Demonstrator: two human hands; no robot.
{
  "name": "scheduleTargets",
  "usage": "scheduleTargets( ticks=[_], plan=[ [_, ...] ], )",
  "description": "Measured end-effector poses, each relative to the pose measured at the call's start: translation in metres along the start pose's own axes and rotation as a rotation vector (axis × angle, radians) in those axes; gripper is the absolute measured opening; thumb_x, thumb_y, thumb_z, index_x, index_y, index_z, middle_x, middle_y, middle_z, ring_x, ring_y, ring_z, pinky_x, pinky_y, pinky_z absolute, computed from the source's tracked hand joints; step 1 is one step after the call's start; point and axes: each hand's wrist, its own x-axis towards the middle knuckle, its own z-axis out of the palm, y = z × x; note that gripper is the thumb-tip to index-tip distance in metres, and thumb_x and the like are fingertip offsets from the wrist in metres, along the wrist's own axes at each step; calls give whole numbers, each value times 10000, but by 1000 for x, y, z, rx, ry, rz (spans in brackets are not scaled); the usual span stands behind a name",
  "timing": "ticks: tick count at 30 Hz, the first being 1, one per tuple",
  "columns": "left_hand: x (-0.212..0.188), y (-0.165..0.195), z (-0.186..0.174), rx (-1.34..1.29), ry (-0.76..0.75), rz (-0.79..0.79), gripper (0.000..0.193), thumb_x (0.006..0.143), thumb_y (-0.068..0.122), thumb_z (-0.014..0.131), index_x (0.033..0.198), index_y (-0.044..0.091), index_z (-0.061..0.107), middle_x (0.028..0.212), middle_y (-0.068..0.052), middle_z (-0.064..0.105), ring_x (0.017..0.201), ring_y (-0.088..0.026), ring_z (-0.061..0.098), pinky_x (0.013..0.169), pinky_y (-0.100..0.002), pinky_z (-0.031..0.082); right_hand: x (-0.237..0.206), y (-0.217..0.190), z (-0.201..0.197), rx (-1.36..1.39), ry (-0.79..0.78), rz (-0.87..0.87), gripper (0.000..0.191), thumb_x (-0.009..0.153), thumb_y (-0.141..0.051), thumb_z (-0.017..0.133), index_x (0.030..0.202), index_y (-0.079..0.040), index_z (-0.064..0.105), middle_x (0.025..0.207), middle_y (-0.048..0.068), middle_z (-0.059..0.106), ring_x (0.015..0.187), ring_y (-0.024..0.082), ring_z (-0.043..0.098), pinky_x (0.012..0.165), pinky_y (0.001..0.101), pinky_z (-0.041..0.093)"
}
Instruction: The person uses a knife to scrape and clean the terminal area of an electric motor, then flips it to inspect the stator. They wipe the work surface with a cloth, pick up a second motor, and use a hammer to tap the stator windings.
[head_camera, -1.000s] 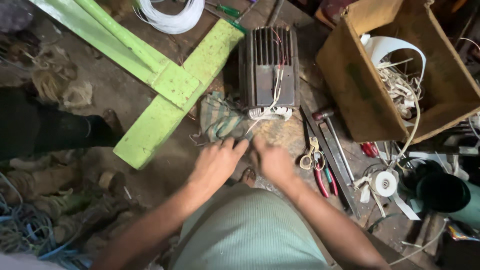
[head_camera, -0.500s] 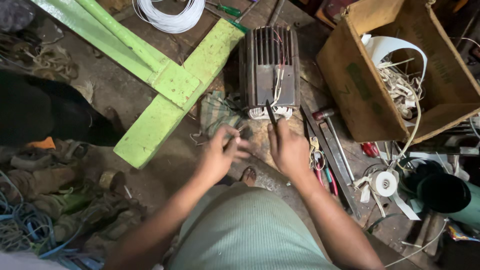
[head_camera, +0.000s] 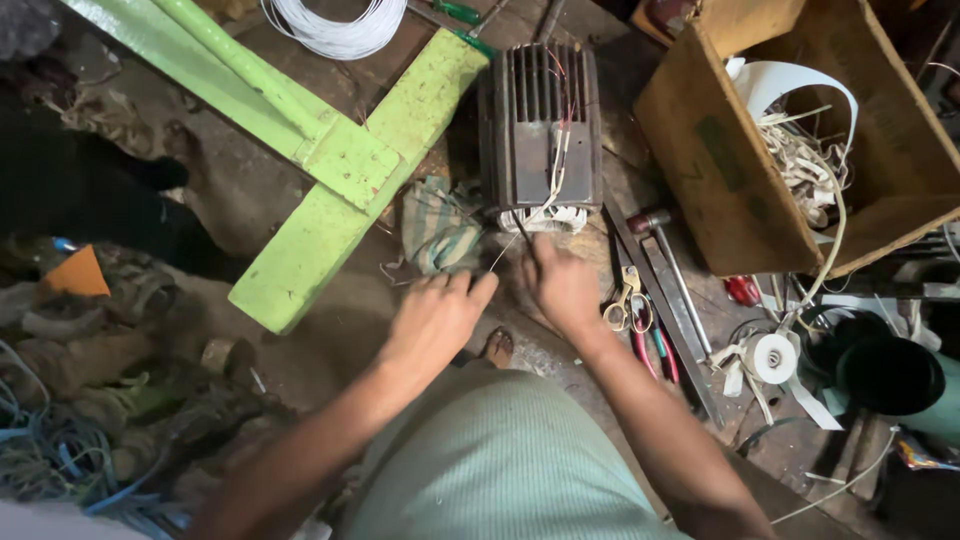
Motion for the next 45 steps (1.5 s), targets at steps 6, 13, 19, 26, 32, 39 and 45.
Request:
scheduleTargets(
  ticks=[6,13,19,26,32,39,45],
  plan=[
    [18,-4,21,-360,-349,-323,108,1041,183,540,1086,107,602,899,-177,757,814,-334,754,674,-453,584,-3,-15,-9,49,-61,-1,177,911,-196,650,1003,-56,592,677,215,660,600,426,660,543,523,518],
    [3,-15,-5,-491,26,-156,248,917,56,544,1146,119,613,959,-224,743,709,-386,741,584,-479,599,7,-19,-26,-184,-45,-203,370,875,-276,678,1078,18,586,636,214,653,498,396,642,479,504,516],
    [14,-11,-22,-109,-256,-44,199,942,93,552,1130,108,616,898,-141,701,733,-342,748,598,-439,602,8,-27,-16,-36,-138,-21,247,924,-299,679,1064,-102,631,700,212,684,637,420,681,599,514,550],
    [46,35,-46,567,50,76,347,908,269,545,1180,94,670,1324,-154,672,1317,-295,545,1163,-452,309,-22,7,-55,268,138,396,272,1029,-230,561,1183,-19,632,689,194,689,605,308,715,569,426,536],
    [111,60,-37,620,-758,465,540,979,290,524,1423,-13,574,1519,-248,462,1448,-420,356,1225,-597,82,-52,10,-68,438,136,610,318,1061,-292,526,965,-11,638,611,90,689,493,161,649,500,319,505],
    [140,25,-4,193,-740,321,434,945,275,596,1286,20,681,1465,-238,493,1410,-403,390,1169,-549,190,-84,8,-60,334,127,609,267,1032,-274,538,1011,-37,659,598,93,688,504,185,677,509,339,510],
    [138,11,22,71,-264,355,368,851,211,659,1199,99,622,1076,-142,692,1042,-292,645,858,-431,525,-88,9,-51,363,91,565,250,1030,-278,533,1009,-53,640,609,93,712,529,217,725,525,352,543]
  ],
)
